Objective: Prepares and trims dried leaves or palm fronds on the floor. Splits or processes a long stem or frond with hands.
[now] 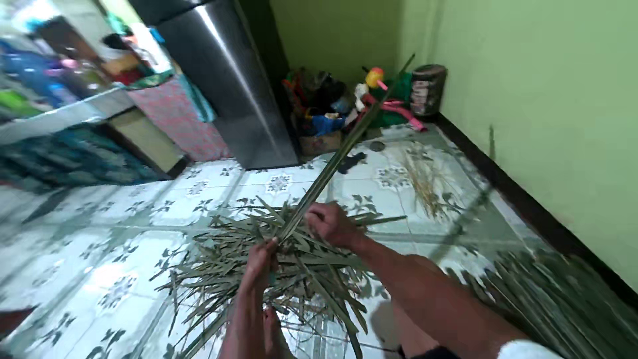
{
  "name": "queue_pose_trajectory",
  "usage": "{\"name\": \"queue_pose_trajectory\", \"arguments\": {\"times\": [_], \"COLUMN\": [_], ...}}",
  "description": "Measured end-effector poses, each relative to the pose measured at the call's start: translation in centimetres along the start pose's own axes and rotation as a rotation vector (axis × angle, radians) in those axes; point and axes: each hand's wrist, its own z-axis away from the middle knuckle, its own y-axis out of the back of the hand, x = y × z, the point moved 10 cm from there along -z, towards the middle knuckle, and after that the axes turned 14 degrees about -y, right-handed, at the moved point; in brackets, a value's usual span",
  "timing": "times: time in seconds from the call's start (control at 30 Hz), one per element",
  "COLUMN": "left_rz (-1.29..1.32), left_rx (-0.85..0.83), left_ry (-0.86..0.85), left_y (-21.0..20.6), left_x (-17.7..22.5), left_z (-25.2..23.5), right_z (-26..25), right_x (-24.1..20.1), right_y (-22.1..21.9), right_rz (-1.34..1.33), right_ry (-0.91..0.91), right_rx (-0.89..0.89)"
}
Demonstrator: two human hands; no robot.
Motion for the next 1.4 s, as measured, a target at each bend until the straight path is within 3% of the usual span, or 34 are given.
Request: {"name": "queue_pose_trajectory", "arguments": {"times": [0.07, 0.13, 0.23, 0.33, 0.43, 0.5, 0.57, 0.67, 0.77, 1.03, 1.23, 1.4], "left_rz": [0.071, 0.157, 0.272, 0.325, 0.093, -0.161, -0.334, -0.307, -0.197, -0.598, -0.496, -0.095], "left_rx": [0.046, 0.047, 0.034, 0.015, -0.097, -0.164, -0.124, -0.014, -0.028, -0.298, -0.355, -0.395], "left_ry": [0.007, -0.002, -0.002, -0.003, -0.098, -0.156, -0.152, -0.16, -0.269, -0.597, -0.499, -0.359], "left_y": [0.1, -1.2, -4.9, -9.0, -10.6, -10.1, -8.4, -6.4, -6.5, -11.8, -12.2, -12.1], "left_x": [0.1, 0.4, 0.4, 0.6, 0.7, 0.3, -0.3, 1.0, 3.1, 6.4, 5.6, 4.4], "left_z": [0.4, 0.6, 1.0, 1.2, 0.5, -0.6, -2.1, -3.9, -4.3, -1.8, -1.7, -1.5], "right_z": [-0.8, -1.2, -1.4, -2.7, -4.0, -4.4, -4.4, -4.6, -4.8, -4.6, -4.0, -3.0], "right_x": [5.7, 9.2, 9.0, 7.3, 7.9, 9.4, 11.1, 11.5, 10.8, 9.6, 8.7, 7.0], "right_y": [-2.8, -5.5, -7.2, -5.6, -2.7, -0.8, 0.6, 2.5, 3.5, 4.2, 3.5, 3.1], "right_rz": [-0.161, -0.291, -0.626, -0.803, -0.727, -0.635, -0.538, -0.261, -0.05, -0.145, -0.221, -0.254], "right_ry": [-0.316, -0.478, -0.487, -0.391, -0.343, -0.399, -0.487, -0.456, -0.404, -0.307, -0.267, -0.189], "right_rx": [-0.127, -0.239, -0.335, -0.279, -0.173, -0.115, -0.096, -0.088, -0.087, -0.067, -0.063, -0.034]}}
